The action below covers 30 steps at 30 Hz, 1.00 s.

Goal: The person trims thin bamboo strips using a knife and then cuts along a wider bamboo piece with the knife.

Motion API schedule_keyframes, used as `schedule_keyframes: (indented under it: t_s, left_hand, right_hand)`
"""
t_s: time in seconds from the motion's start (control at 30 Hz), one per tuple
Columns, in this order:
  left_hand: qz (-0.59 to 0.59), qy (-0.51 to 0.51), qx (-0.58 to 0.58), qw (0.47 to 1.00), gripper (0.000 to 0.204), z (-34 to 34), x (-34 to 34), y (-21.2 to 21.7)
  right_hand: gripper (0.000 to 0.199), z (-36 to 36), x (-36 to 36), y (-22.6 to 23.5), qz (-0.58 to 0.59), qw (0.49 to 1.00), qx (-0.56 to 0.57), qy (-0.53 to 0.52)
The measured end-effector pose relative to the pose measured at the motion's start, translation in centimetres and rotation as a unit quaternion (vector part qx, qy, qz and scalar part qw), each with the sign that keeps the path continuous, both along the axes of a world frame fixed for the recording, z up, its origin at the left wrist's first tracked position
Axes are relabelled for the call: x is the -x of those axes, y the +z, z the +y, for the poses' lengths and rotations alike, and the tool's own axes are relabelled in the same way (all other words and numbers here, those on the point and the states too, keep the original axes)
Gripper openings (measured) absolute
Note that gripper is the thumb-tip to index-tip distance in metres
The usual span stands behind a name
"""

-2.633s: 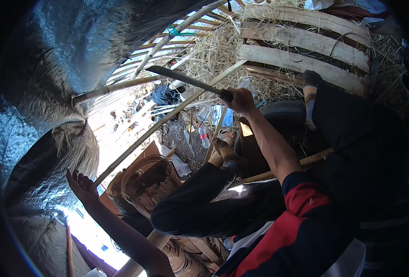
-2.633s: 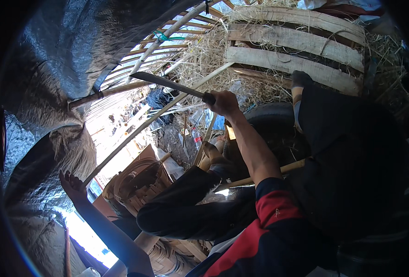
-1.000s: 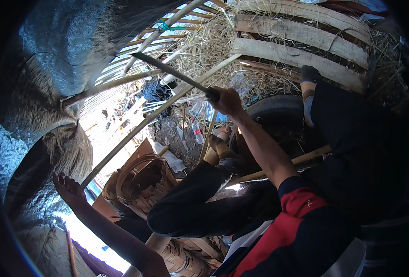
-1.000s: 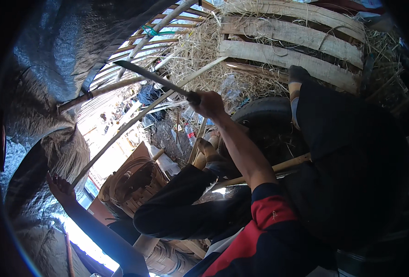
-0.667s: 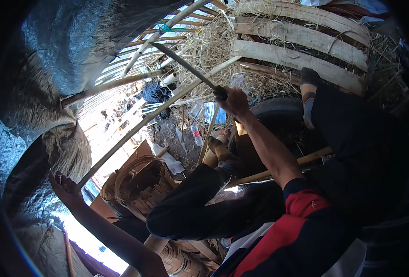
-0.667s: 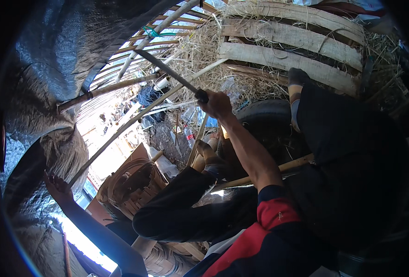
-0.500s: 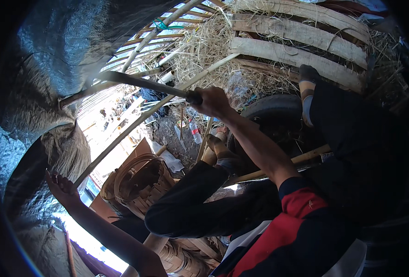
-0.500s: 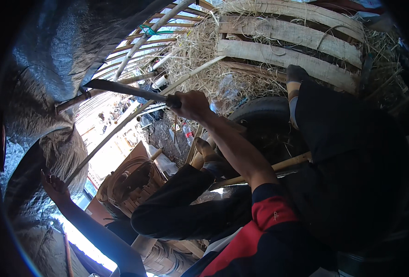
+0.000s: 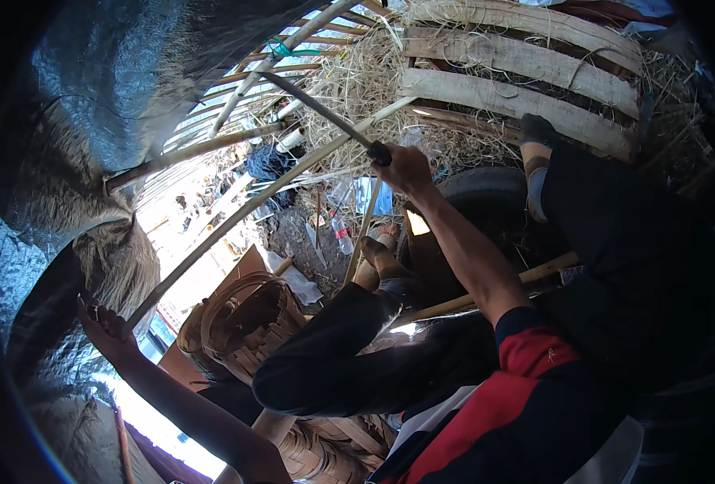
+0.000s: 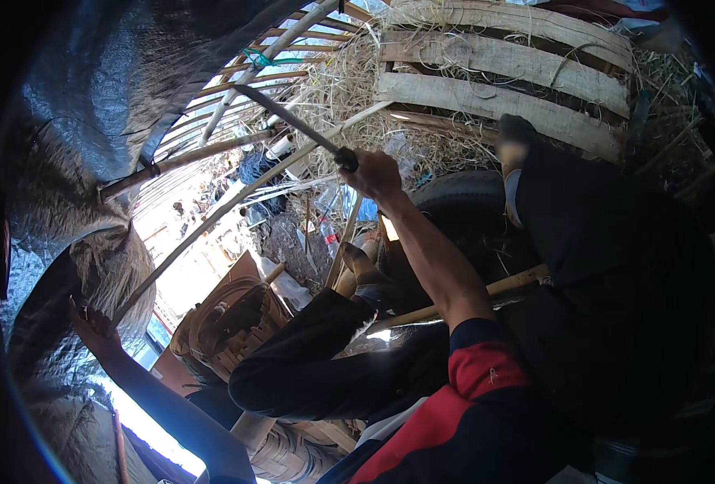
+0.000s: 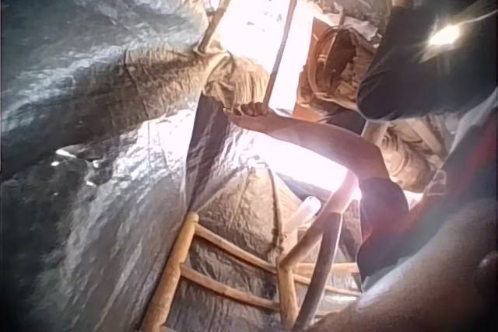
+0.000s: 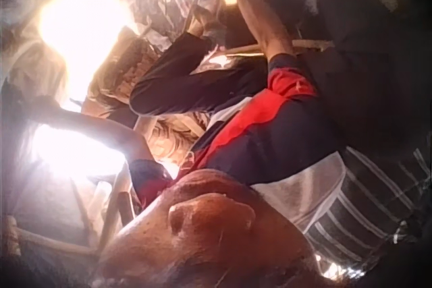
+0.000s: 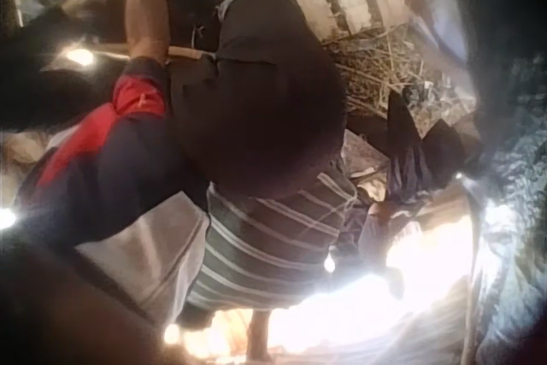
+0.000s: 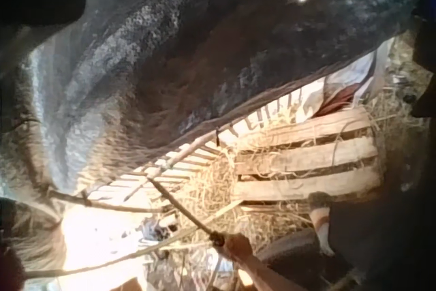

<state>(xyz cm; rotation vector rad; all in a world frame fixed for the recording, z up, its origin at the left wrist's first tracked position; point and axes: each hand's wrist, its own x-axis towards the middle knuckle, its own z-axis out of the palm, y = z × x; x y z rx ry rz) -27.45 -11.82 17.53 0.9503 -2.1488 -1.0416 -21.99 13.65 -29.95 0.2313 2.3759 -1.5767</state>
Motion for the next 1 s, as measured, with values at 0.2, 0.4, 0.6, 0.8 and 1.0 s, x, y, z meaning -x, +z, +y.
schedule_keyframes:
  t_s: [0.2,0.4,0.6,0.8,1.0]
  left_hand:
    - [0.001,-0.041,-0.052,0.998,0.030,-1.2,0.4,2.3]
    - [-0.001,-0.035,-0.028,0.999,0.029,-2.0,-0.4,1.3]
    - [-0.015,-0.046,-0.018,0.999,0.030,0.1,0.7,1.2]
    - [-0.010,-0.026,-0.015,1.000,0.030,1.0,1.0,2.2]
    - [-0.026,-0.044,0.001,0.999,0.031,0.1,0.6,1.0]
  right_hand:
    - [0.028,-3.0,1.8,4.1,0.065,0.997,0.036,0.028]
    - [0.029,2.3,-0.4,-2.6,-0.111,0.993,-0.003,-0.027]
    - [0.032,1.1,-0.4,-0.7,-0.046,0.998,0.019,-0.029]
    - [0.031,-0.3,0.7,2.0,-0.023,0.999,0.012,0.033]
    - [0.037,4.6,0.2,-4.2,-0.085,0.995,-0.052,0.006]
